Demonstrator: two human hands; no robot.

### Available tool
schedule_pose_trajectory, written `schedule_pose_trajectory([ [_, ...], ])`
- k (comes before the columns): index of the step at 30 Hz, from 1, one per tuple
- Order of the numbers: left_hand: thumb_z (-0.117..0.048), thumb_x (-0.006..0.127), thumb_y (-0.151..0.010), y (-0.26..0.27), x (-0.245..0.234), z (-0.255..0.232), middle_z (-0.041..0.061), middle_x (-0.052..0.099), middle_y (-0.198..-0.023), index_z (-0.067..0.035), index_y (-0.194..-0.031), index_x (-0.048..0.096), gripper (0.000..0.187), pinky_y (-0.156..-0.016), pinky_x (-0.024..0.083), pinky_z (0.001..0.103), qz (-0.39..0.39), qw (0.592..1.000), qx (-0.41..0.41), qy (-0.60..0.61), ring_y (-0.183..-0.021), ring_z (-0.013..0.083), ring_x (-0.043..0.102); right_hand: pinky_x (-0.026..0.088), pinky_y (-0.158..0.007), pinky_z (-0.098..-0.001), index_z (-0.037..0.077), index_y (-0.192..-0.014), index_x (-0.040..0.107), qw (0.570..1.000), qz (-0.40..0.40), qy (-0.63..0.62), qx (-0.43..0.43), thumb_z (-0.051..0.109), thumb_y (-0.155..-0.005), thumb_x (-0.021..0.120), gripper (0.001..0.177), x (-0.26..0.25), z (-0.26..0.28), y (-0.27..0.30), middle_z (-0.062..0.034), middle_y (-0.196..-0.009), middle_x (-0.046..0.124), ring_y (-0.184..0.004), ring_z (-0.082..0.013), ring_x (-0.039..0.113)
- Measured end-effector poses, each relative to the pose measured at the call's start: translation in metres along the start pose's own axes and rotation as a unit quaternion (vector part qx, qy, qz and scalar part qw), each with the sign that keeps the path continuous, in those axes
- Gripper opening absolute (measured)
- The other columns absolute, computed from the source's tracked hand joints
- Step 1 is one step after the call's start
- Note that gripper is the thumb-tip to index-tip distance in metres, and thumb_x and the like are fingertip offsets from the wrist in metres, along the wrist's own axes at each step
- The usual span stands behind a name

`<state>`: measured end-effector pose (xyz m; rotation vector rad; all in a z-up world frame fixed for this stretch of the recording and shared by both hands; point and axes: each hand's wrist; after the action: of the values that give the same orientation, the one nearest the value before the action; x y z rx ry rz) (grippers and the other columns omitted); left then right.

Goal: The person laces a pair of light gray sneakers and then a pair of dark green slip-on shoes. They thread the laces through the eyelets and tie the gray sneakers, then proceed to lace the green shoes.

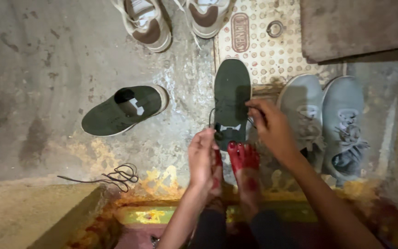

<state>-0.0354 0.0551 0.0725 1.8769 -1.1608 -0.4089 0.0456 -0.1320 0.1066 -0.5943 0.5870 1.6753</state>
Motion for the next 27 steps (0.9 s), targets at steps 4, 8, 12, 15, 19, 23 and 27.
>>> schedule_pose_trajectory([
  [4, -0.021, 0.06, -0.102, 0.002, -0.025, -0.033, -0.003, 0.051, -0.076, -0.004, -0.123, 0.064, 0.027, -0.052, 0.035, 0.022, 0.11, 0.965, -0.044, 0.233, -0.057, 0.0062, 0.041, 0.047, -0.096, -0.0434, 0.014, -0.114, 0.07, 0.962, -0.071, 0.221, -0.142, 0.025, -0.089, 0.069, 0.028, 0.011, 0.019, 0.026, -0.0157, -0.122, 0.064, -0.116, -0.0322, 0.058],
  [8, -0.011, 0.056, -0.102, -0.011, -0.013, -0.049, -0.001, 0.054, -0.085, -0.004, -0.125, 0.062, 0.025, -0.066, 0.041, 0.022, 0.164, 0.926, -0.041, 0.336, -0.072, 0.008, 0.046, 0.056, -0.086, -0.0334, 0.007, -0.112, 0.075, 0.925, 0.279, -0.247, 0.074, 0.015, -0.094, 0.071, 0.02, 0.044, 0.03, 0.045, -0.0072, -0.104, 0.075, -0.097, -0.0182, 0.069],
  [12, -0.008, 0.055, -0.104, -0.023, 0.001, -0.046, 0.002, 0.059, -0.096, -0.004, -0.122, 0.057, 0.019, -0.079, 0.046, 0.027, 0.197, 0.916, 0.018, 0.348, -0.084, 0.0129, 0.053, 0.058, -0.075, -0.0309, 0.004, -0.107, 0.079, 0.873, 0.333, -0.313, 0.168, 0.016, -0.097, 0.069, 0.018, 0.048, 0.021, 0.045, -0.0075, -0.09, 0.079, -0.08, -0.0159, 0.07],
  [15, -0.02, 0.054, -0.102, -0.02, -0.001, -0.039, 0.009, 0.064, -0.098, 0.0, -0.113, 0.055, 0.023, -0.096, 0.056, 0.035, 0.067, 0.965, -0.029, 0.252, -0.095, 0.0208, 0.064, 0.063, -0.073, -0.0333, 0.004, -0.106, 0.078, 0.859, 0.32, -0.354, 0.186, 0.016, -0.097, 0.065, 0.02, 0.019, 0.013, 0.023, -0.0079, -0.09, 0.08, -0.077, -0.0168, 0.075],
  [19, -0.036, 0.06, -0.1, -0.011, 0.011, -0.011, 0.013, 0.062, -0.12, 0.001, -0.132, 0.052, 0.049, -0.103, 0.049, 0.039, 0.006, 0.983, -0.152, 0.104, -0.111, 0.0244, 0.06, 0.06, -0.087, -0.034, 0.002, -0.113, 0.074, 0.9, 0.187, -0.296, 0.261, 0.01, -0.09, 0.069, 0.025, -0.007, 0.011, -0.021, -0.0089, -0.103, 0.08, -0.092, -0.015, 0.077],
  [23, -0.042, 0.064, -0.095, -0.028, 0.035, 0.028, 0.006, 0.055, -0.14, -0.003, -0.151, 0.042, 0.071, -0.111, 0.037, 0.039, 0.056, 0.979, -0.111, 0.164, -0.128, 0.0224, 0.05, 0.061, -0.086, -0.0323, 0.0, -0.115, 0.073, 0.912, 0.204, -0.329, 0.136, 0.008, -0.089, 0.074, 0.027, 0.019, -0.003, -0.057, -0.0104, -0.11, 0.078, -0.097, -0.0143, 0.076],
  [27, -0.044, 0.059, -0.098, -0.047, 0.037, 0.052, 0.004, 0.054, -0.142, -0.006, -0.156, 0.037, 0.073, -0.116, 0.034, 0.037, 0.09, 0.963, -0.055, 0.248, -0.133, 0.022, 0.046, 0.059, -0.087, -0.0303, -0.002, -0.112, 0.076, 0.926, 0.214, -0.295, 0.098, 0.006, -0.091, 0.076, 0.023, 0.049, -0.029, -0.065, -0.0124, -0.104, 0.08, -0.094, -0.0146, 0.074],
])
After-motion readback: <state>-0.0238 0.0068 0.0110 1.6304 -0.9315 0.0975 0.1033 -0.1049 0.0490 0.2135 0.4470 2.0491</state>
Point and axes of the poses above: each hand's wrist, its own y-axis away from the middle knuckle, its own x-axis out of the palm, z = x × y
